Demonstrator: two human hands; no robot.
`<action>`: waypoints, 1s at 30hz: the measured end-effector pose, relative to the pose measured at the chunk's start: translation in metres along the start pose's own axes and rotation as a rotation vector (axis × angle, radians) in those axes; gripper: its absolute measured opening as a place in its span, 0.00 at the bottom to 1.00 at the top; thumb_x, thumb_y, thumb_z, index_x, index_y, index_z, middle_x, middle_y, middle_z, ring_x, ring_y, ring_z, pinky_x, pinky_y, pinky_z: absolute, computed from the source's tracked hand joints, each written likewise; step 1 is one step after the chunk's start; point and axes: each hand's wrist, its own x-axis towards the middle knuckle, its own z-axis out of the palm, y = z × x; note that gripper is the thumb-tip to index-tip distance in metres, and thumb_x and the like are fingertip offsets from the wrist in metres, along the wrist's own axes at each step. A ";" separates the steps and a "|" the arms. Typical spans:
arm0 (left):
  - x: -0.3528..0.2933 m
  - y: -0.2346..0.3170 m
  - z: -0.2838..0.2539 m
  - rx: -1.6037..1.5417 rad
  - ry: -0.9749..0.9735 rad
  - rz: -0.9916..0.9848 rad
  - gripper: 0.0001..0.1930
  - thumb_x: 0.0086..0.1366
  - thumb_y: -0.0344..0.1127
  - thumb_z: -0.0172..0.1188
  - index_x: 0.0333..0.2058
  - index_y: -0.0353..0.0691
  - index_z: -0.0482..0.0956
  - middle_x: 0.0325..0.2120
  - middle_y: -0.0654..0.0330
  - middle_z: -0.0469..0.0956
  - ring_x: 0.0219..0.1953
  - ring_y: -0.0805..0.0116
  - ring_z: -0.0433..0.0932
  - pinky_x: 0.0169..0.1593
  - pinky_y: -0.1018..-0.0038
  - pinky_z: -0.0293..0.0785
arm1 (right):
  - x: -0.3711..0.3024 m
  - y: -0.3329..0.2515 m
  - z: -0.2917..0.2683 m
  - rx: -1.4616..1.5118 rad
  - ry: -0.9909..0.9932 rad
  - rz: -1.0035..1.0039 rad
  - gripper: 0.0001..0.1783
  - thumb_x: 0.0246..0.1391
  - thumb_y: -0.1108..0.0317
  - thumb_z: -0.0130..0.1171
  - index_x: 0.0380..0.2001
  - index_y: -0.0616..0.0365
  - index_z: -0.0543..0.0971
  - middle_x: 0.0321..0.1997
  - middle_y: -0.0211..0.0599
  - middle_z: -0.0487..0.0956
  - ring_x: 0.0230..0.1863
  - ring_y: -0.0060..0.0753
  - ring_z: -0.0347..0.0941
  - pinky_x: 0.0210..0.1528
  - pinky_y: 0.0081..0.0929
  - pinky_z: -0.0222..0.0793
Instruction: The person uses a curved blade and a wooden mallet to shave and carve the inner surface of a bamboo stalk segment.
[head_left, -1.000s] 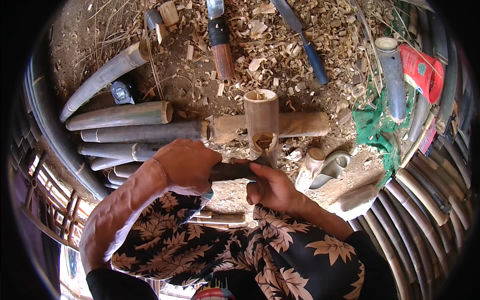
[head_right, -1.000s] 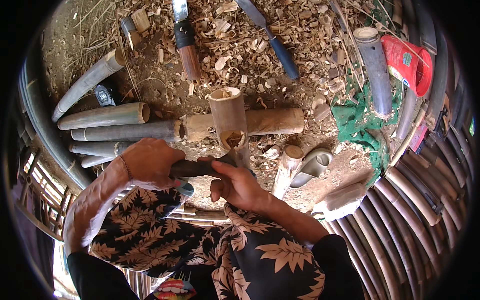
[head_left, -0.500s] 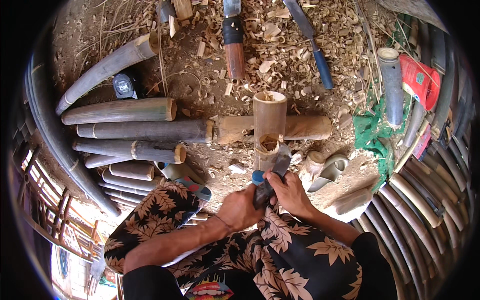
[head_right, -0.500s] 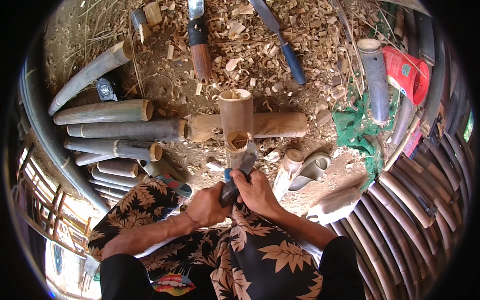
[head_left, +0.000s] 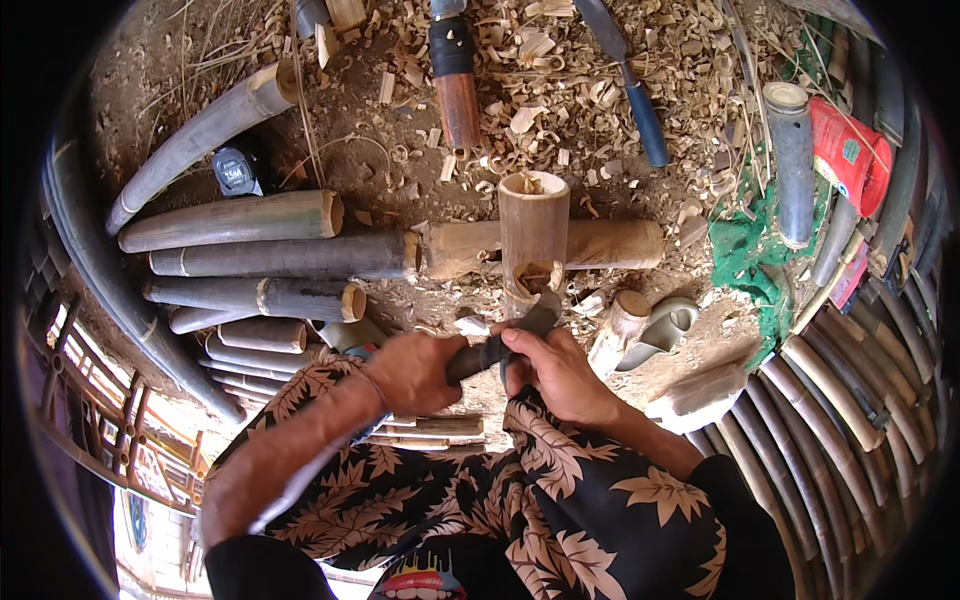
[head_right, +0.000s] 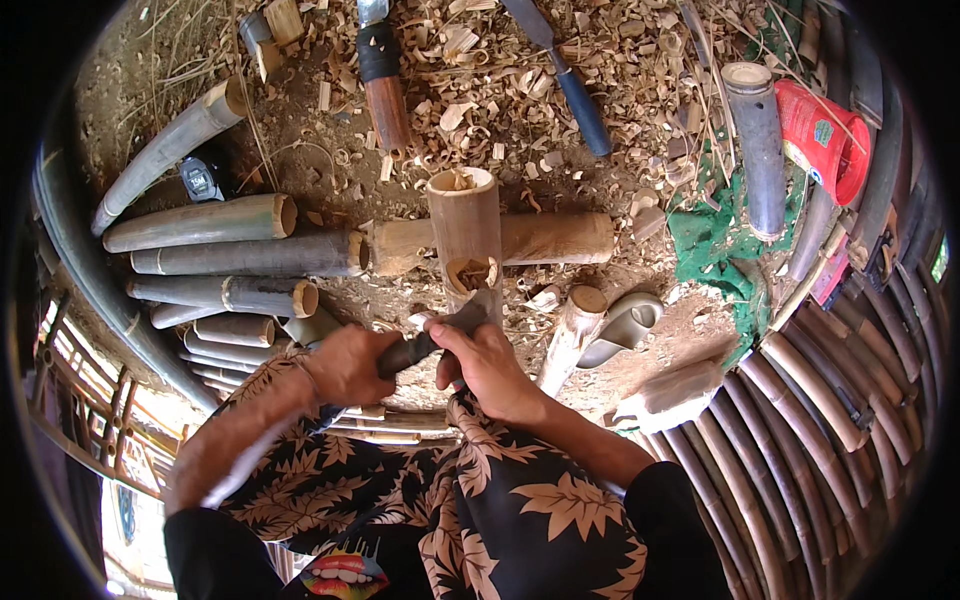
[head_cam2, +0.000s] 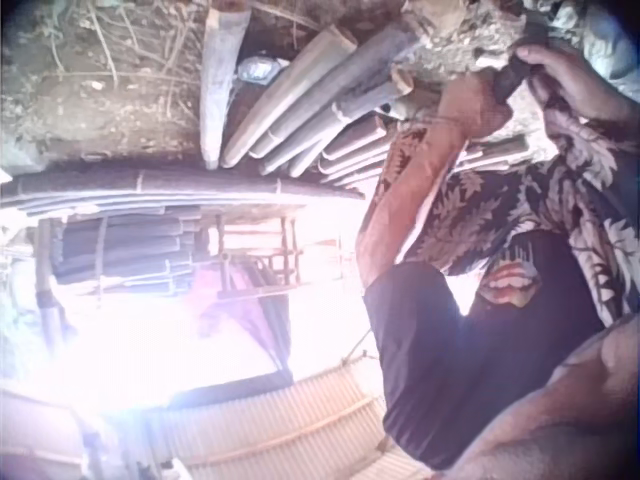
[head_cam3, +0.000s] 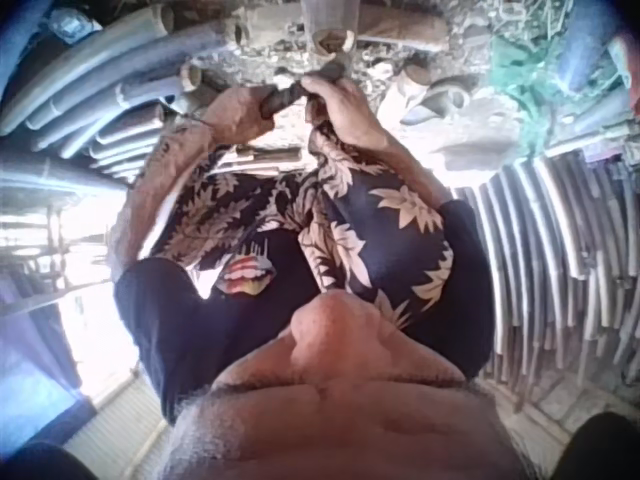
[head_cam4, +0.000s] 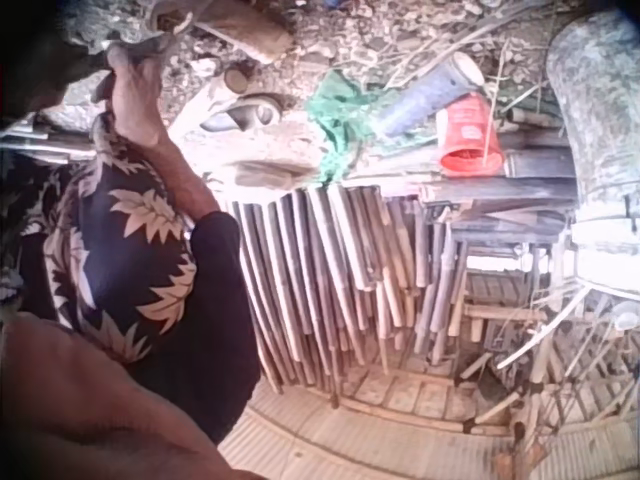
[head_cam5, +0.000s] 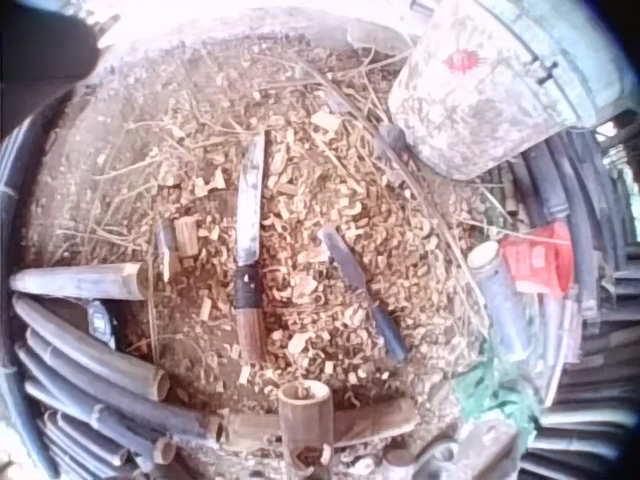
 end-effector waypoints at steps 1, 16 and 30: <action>0.001 -0.002 0.017 -0.105 0.088 0.069 0.13 0.47 0.35 0.62 0.31 0.35 0.74 0.20 0.47 0.78 0.25 0.53 0.80 0.33 0.60 0.75 | -0.001 0.000 0.000 -0.095 0.026 -0.018 0.19 0.61 0.59 0.51 0.44 0.66 0.75 0.26 0.36 0.74 0.19 0.27 0.71 0.25 0.23 0.67; 0.050 0.093 0.100 -0.448 0.254 0.532 0.51 0.51 0.51 0.68 0.62 0.24 0.49 0.58 0.31 0.56 0.63 0.39 0.55 0.66 0.60 0.55 | -0.066 -0.041 -0.058 -1.236 0.148 -0.964 0.20 0.59 0.62 0.54 0.48 0.64 0.70 0.38 0.43 0.68 0.28 0.37 0.69 0.33 0.30 0.67; 0.101 0.129 0.091 -2.543 0.137 0.213 0.14 0.69 0.45 0.45 0.31 0.43 0.70 0.17 0.66 0.63 0.26 0.67 0.65 0.40 0.67 0.66 | -0.017 -0.158 -0.031 -2.277 -0.517 -0.298 0.13 0.43 0.64 0.60 0.34 0.57 0.78 0.22 0.44 0.80 0.26 0.45 0.79 0.27 0.39 0.73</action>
